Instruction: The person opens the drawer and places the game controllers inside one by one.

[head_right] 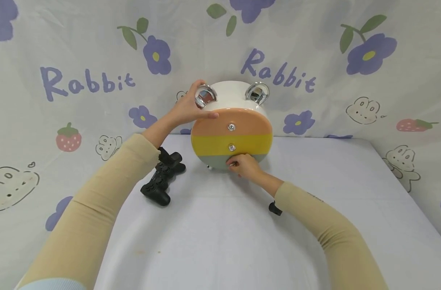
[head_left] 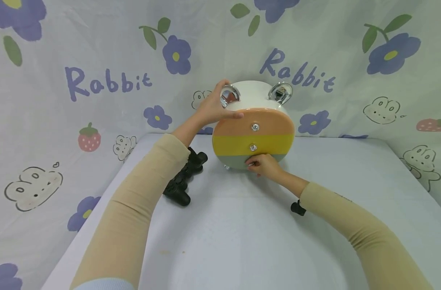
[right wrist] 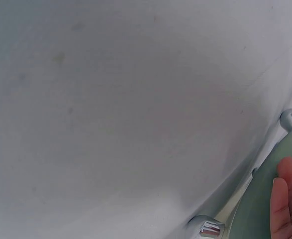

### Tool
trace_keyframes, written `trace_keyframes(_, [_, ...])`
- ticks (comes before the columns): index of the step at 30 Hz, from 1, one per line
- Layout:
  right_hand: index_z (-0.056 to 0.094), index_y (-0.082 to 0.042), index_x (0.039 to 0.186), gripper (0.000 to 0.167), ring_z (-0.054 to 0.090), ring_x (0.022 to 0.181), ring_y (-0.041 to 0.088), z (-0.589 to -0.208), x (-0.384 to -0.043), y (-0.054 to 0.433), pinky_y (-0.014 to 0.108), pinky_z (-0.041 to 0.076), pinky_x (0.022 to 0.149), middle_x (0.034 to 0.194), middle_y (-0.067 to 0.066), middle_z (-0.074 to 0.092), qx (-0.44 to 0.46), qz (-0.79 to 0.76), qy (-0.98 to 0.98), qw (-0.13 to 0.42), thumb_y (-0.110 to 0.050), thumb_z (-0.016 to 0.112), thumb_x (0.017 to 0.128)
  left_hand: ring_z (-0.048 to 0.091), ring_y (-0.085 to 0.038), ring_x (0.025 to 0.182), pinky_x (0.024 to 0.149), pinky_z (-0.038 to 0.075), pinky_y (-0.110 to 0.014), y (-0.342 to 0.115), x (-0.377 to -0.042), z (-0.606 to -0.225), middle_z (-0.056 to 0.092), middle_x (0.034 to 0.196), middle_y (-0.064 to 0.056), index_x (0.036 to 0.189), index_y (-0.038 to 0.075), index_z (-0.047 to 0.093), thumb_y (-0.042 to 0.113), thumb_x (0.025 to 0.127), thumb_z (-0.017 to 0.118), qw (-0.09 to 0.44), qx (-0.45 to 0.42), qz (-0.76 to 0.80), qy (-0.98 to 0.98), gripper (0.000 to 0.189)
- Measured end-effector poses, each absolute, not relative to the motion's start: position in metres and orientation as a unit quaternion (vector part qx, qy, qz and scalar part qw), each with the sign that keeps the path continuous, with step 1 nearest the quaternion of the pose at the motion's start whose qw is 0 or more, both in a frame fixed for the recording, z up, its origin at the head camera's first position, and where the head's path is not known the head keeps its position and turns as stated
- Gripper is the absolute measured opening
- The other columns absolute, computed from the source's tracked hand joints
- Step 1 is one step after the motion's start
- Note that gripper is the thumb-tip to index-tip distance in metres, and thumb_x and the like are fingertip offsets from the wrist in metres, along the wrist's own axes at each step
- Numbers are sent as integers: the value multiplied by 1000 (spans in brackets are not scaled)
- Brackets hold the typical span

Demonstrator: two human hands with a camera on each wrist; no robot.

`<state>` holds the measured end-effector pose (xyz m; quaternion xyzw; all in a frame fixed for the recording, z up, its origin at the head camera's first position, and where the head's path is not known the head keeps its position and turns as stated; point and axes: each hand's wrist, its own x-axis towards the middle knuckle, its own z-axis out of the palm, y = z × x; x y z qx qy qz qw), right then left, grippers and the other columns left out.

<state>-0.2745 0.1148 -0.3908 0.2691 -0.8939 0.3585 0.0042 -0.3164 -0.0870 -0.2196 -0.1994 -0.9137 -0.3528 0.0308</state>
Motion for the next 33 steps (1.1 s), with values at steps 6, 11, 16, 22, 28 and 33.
trace_keyframes(6, [69,-2,92,12,60,49,22,-392,-275,115,21,47,50,77,9,68,273,347,-897,13,-8,67,82,44,-24,120,97,37,-44,-87,-318,-220,41,137,-6,141,25,15,47,65,78,26,-193,-351,-916,102])
trace_keyframes(11, [70,-1,91,11,61,50,24,-391,-273,114,21,47,50,79,10,69,272,353,-895,17,-7,67,82,44,-23,120,97,37,-44,-87,-318,-220,40,138,-5,141,24,16,49,64,78,25,-195,-350,-916,102])
trace_keyframes(16, [69,0,90,11,61,50,23,-392,-272,114,20,47,49,77,11,68,272,358,-893,19,-6,67,82,44,-23,120,97,37,-44,-87,-318,-220,40,138,-5,141,26,16,50,63,78,24,-190,-348,-918,103])
trace_keyframes(22, [69,1,90,11,61,50,23,-392,-272,115,20,47,48,75,11,68,270,361,-892,24,-6,66,82,44,-22,119,97,38,-44,-87,-319,-221,40,138,-5,141,27,16,50,63,78,24,-191,-349,-917,102])
trace_keyframes(28, [70,0,91,12,62,51,21,-393,-271,114,20,48,49,76,10,68,261,362,-895,22,-7,66,82,45,-22,118,97,37,-43,-87,-318,-220,41,137,-5,140,27,17,48,64,79,28,-192,-348,-917,100])
trace_keyframes(33, [70,-1,91,12,62,51,22,-393,-271,114,21,48,50,75,9,68,262,362,-895,23,-7,65,83,45,-23,117,96,38,-43,-87,-318,-220,42,136,-6,140,26,17,47,64,79,30,-190,-348,-918,100])
